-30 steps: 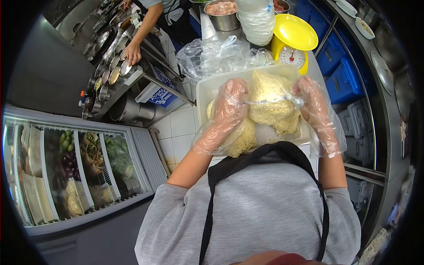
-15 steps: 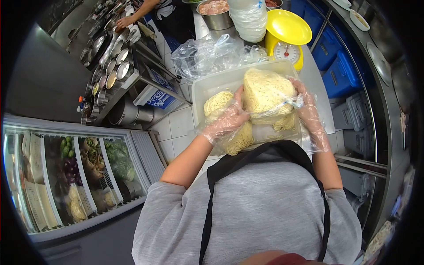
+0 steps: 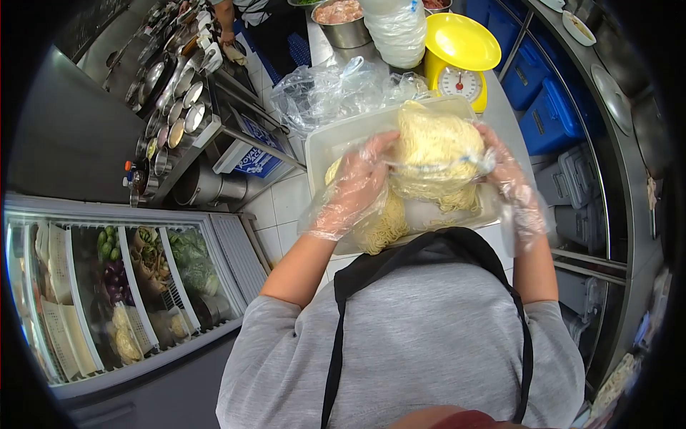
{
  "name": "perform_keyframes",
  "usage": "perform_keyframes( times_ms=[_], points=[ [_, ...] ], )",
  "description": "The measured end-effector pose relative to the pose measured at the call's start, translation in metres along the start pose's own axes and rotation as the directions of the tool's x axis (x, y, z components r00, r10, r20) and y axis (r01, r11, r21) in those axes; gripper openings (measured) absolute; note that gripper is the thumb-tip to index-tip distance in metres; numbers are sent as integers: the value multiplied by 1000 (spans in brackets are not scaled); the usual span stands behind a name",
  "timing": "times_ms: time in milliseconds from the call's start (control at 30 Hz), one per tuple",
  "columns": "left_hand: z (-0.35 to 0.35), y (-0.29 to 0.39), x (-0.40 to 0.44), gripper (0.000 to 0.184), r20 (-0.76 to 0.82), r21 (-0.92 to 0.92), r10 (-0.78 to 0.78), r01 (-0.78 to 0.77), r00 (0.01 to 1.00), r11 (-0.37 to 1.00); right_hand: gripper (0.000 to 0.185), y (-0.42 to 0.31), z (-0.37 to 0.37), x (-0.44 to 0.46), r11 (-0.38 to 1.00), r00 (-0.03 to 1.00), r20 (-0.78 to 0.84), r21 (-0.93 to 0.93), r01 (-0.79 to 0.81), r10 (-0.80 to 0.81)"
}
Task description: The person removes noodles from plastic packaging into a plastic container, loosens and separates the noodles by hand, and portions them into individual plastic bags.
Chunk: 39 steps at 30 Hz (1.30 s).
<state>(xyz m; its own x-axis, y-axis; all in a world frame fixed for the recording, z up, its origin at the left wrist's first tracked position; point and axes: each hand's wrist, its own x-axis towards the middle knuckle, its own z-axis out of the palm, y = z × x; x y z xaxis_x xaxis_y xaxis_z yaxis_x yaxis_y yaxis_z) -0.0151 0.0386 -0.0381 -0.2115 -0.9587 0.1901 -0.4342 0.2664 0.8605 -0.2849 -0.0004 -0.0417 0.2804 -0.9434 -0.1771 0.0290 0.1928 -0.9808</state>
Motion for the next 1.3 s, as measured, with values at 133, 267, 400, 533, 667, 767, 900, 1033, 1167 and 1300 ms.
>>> perform_keyframes(
  times_ms=[133, 267, 400, 533, 667, 767, 900, 1033, 1167, 1300],
  points=[
    [-18, 58, 17, 45, -44, 17, -16, 17, 999, 1000, 59, -58, -7, -14, 991, 982, 146, 49, -128, 120],
    [-24, 81, 28, 36, -26, 23, 62, -61, 998, 998, 55, -35, -15, -12, 999, 977, 208, -10, -46, 47],
    [4, 43, 53, 22, -46, -221, -30, 19, 999, 975, 39, -18, -15, 6, 928, 995, 53, -359, 97, -83],
    [12, 37, 65, 15, -109, -127, 11, -25, 994, 992, 40, -45, -5, -10, 674, 831, -14, -593, 440, -556],
    [23, 52, 71, 12, -307, -80, 250, -286, 919, 955, 42, -61, 51, -31, 361, 739, 278, -734, 575, -613],
    [19, 80, 64, 14, -286, 93, 272, -256, 919, 962, 42, -58, 69, -25, 384, 725, 175, -754, 534, -666],
    [10, 58, 59, 9, -133, 186, 554, -528, 822, 828, 27, -61, 72, -26, 383, 735, 208, -745, 546, -645],
    [-8, 59, 46, 13, 100, 315, 564, -563, 820, 764, 14, -64, 65, -29, 729, 900, 41, -571, 377, -434],
    [-19, 57, 46, 21, 274, 230, 399, -462, 875, 856, 13, -66, 52, -26, 834, 939, 202, -434, 342, -280],
    [-30, 58, 52, 26, 354, -53, 435, -446, 828, 893, 25, -82, 52, -32, 910, 881, 413, -231, 345, -229]
  ],
)
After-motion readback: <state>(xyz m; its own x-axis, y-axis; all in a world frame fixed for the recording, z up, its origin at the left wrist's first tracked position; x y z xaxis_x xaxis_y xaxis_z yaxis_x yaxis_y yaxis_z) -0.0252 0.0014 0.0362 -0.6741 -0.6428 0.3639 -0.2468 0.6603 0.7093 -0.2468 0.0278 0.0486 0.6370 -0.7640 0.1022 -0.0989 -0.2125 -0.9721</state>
